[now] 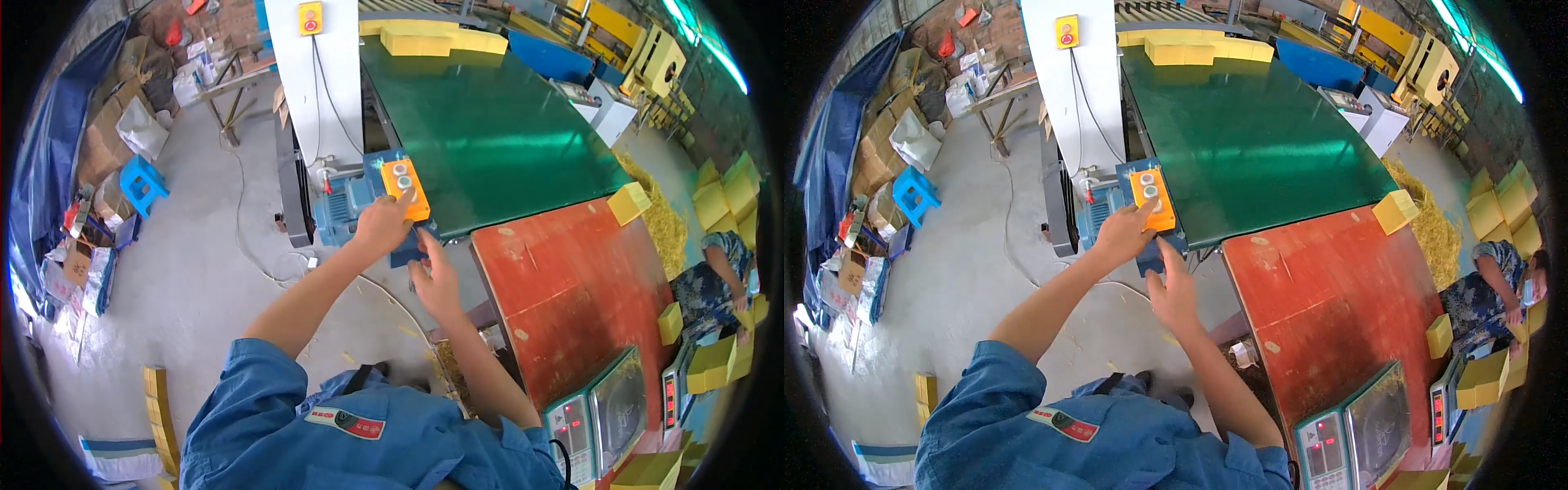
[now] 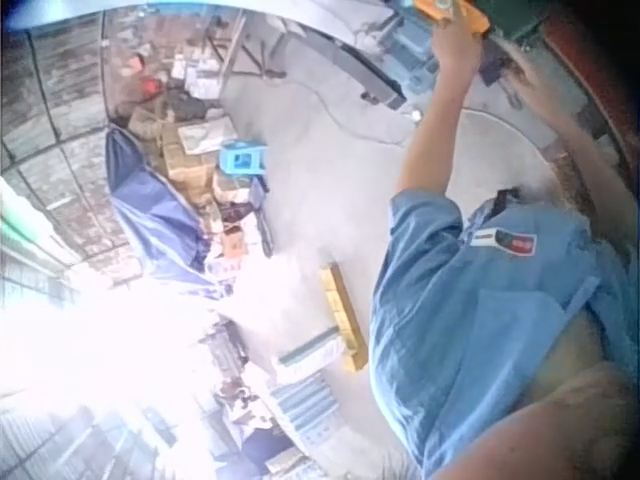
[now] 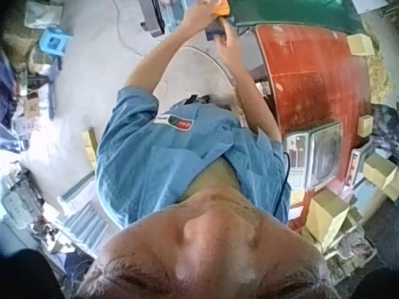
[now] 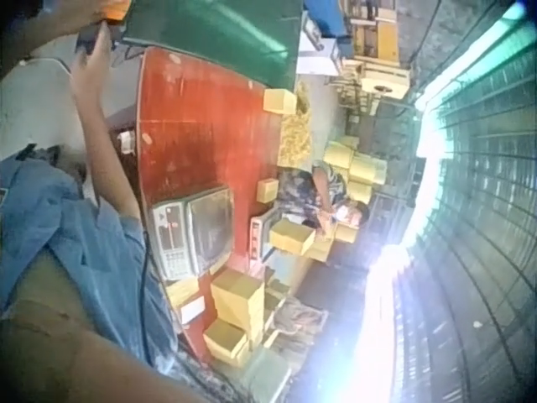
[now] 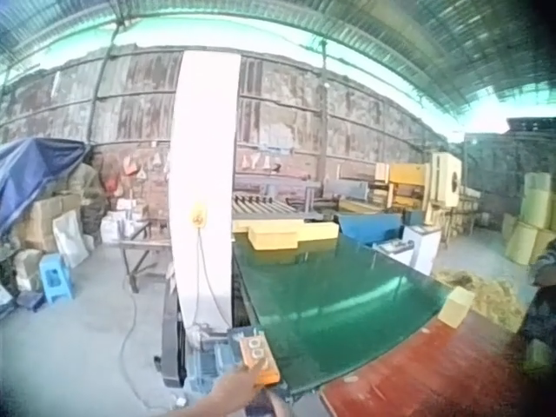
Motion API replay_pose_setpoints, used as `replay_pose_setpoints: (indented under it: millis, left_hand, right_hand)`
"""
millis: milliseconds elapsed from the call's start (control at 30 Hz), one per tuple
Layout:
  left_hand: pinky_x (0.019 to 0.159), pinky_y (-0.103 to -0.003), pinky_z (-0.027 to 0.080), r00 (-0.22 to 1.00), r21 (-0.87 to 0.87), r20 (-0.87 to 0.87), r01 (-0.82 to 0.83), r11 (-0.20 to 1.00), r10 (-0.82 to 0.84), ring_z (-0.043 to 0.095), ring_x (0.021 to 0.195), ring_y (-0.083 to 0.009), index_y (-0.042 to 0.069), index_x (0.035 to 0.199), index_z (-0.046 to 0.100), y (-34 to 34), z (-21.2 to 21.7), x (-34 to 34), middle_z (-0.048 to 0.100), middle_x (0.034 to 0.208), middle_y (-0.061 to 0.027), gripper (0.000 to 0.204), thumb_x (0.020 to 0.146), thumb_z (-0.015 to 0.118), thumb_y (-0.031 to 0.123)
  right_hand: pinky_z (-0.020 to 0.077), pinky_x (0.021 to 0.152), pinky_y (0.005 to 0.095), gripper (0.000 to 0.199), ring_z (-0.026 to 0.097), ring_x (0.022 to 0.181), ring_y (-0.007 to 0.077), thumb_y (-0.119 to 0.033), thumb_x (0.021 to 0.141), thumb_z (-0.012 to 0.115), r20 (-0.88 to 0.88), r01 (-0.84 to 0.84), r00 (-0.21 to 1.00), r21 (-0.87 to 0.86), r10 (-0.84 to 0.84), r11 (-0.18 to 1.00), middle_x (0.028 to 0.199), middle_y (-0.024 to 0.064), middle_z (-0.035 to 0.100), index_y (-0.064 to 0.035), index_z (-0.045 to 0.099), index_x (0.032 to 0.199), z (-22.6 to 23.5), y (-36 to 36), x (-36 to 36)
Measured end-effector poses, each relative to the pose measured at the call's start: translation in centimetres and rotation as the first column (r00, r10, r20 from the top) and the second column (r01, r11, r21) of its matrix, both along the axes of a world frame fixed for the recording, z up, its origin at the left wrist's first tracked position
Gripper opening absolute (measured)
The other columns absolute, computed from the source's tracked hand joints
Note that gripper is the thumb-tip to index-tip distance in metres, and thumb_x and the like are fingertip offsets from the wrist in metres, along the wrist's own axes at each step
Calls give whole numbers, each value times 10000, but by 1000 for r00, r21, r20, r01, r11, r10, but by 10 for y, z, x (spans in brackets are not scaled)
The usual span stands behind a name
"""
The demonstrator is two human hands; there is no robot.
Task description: The recorder is weighing and sorting stacks of yellow paper blocks in a paper mill.
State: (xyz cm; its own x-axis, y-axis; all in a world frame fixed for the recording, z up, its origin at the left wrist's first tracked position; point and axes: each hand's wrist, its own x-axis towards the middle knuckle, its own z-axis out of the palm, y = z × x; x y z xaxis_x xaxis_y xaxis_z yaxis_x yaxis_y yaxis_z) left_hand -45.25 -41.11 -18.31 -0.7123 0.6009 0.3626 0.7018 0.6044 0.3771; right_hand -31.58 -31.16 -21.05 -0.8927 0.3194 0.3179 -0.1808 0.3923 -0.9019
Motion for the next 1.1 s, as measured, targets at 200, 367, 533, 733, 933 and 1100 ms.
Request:
replay_pose_setpoints:
  millis: [200,367,533,733,933,1100]
  left_hand:
    - [686,-475,523,1000,-115,-14,-1,993,0,648,883,-347,93,1238,515,8,-17,-28,664,897,-157,478,796,671,189]
    - [591,-453,527,999,-278,-43,13,960,-26,668,741,-337,69,1307,481,11,-8,-17,674,787,-131,507,828,612,173]
    - [551,-438,526,994,-272,-105,6,962,-36,680,678,-317,31,1350,446,6,-10,-3,685,769,-124,521,865,560,183]
    - [496,-433,503,1000,-325,-16,-27,945,23,667,576,-295,149,1370,478,8,-20,-4,671,671,-99,525,855,570,197]
    - [493,-436,502,1000,-315,-12,2,949,-6,666,585,-296,233,1384,468,1,-25,-15,671,682,-90,511,878,537,202]
    - [600,-452,528,1000,-343,13,17,939,-14,685,743,-310,191,1362,492,5,-10,-23,690,839,-125,510,860,516,106]
  right_hand:
    - [483,911,409,565,601,1072,334,-46,812,602,1,59,998,131,-60,990,1192,216,591,-2,451,1355,-6,20,-52]
    - [490,888,401,569,619,1037,321,-7,817,605,13,44,999,74,-45,996,1133,195,624,-8,449,1365,-5,19,-65]
    - [497,882,354,538,628,1051,277,-17,856,586,7,-25,1000,27,25,999,1178,183,615,-6,442,1374,-6,16,-48]
    - [511,865,339,530,636,1014,230,-6,854,586,134,106,986,-41,-100,993,1188,163,612,-9,454,1367,-39,44,48]
    - [453,955,431,473,564,1136,386,-16,819,572,193,371,878,302,-437,878,1232,253,566,41,511,1285,-27,63,168]
    - [454,948,442,431,580,1067,392,30,811,550,83,491,814,429,-574,758,1169,245,591,35,543,1242,-32,58,212]
